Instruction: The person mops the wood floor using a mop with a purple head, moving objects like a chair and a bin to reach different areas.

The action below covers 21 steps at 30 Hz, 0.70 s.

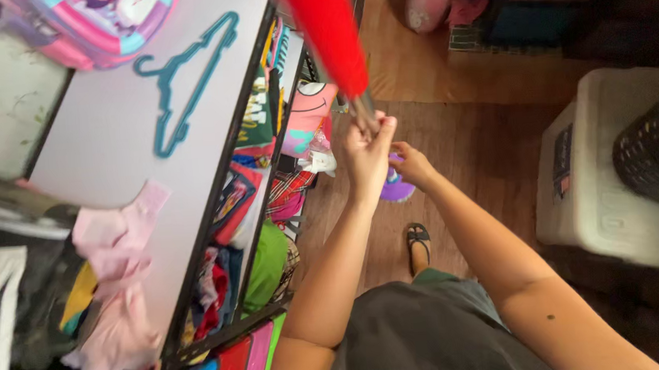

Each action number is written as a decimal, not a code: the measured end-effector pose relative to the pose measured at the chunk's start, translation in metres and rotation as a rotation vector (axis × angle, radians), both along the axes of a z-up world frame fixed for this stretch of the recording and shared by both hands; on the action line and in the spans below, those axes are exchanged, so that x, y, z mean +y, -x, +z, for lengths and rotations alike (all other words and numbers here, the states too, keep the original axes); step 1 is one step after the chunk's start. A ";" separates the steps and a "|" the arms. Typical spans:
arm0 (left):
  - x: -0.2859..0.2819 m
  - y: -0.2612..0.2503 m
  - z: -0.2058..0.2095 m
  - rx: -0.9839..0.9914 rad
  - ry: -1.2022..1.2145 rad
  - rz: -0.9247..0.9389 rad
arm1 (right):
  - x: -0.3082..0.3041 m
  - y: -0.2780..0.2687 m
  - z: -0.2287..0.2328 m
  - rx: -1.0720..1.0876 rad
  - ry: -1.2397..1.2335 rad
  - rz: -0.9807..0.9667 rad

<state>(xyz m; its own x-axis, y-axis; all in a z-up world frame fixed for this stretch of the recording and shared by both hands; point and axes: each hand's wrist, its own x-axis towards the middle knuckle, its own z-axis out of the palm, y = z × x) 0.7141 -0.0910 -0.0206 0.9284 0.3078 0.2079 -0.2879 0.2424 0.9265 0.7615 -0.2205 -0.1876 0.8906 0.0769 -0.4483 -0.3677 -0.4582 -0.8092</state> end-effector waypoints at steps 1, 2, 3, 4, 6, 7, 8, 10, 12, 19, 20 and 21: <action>-0.007 -0.019 -0.007 0.011 -0.005 0.002 | -0.011 -0.024 -0.009 0.011 -0.005 0.002; -0.013 -0.038 -0.015 -0.044 -0.084 0.093 | -0.025 -0.047 -0.020 0.158 -0.252 -0.044; -0.021 -0.055 -0.023 -0.097 -0.157 0.184 | -0.044 -0.065 -0.032 0.306 -0.491 -0.092; -0.028 -0.070 -0.032 -0.085 -0.156 0.184 | -0.062 -0.078 -0.044 0.318 -0.488 -0.094; -0.038 -0.099 -0.047 0.007 -0.245 0.205 | -0.092 -0.104 -0.063 0.340 -0.476 -0.163; -0.042 -0.108 -0.056 0.018 -0.246 0.208 | -0.105 -0.113 -0.072 0.352 -0.474 -0.161; -0.046 -0.113 -0.063 -0.003 -0.319 0.246 | -0.115 -0.120 -0.080 0.394 -0.485 -0.195; -0.055 -0.130 -0.073 -0.023 -0.395 0.272 | -0.128 -0.135 -0.091 0.438 -0.498 -0.238; -0.067 -0.138 -0.079 0.069 -0.163 0.177 | -0.141 -0.133 -0.100 0.483 -0.551 -0.285; -0.089 -0.158 -0.058 0.087 -0.292 0.176 | -0.097 -0.103 -0.066 0.723 -0.889 -0.361; -0.091 -0.155 -0.052 0.115 -0.241 0.178 | -0.085 -0.099 -0.051 0.767 -1.032 -0.380; -0.092 -0.152 -0.045 0.140 -0.189 0.176 | -0.072 -0.100 -0.036 0.762 -1.036 -0.388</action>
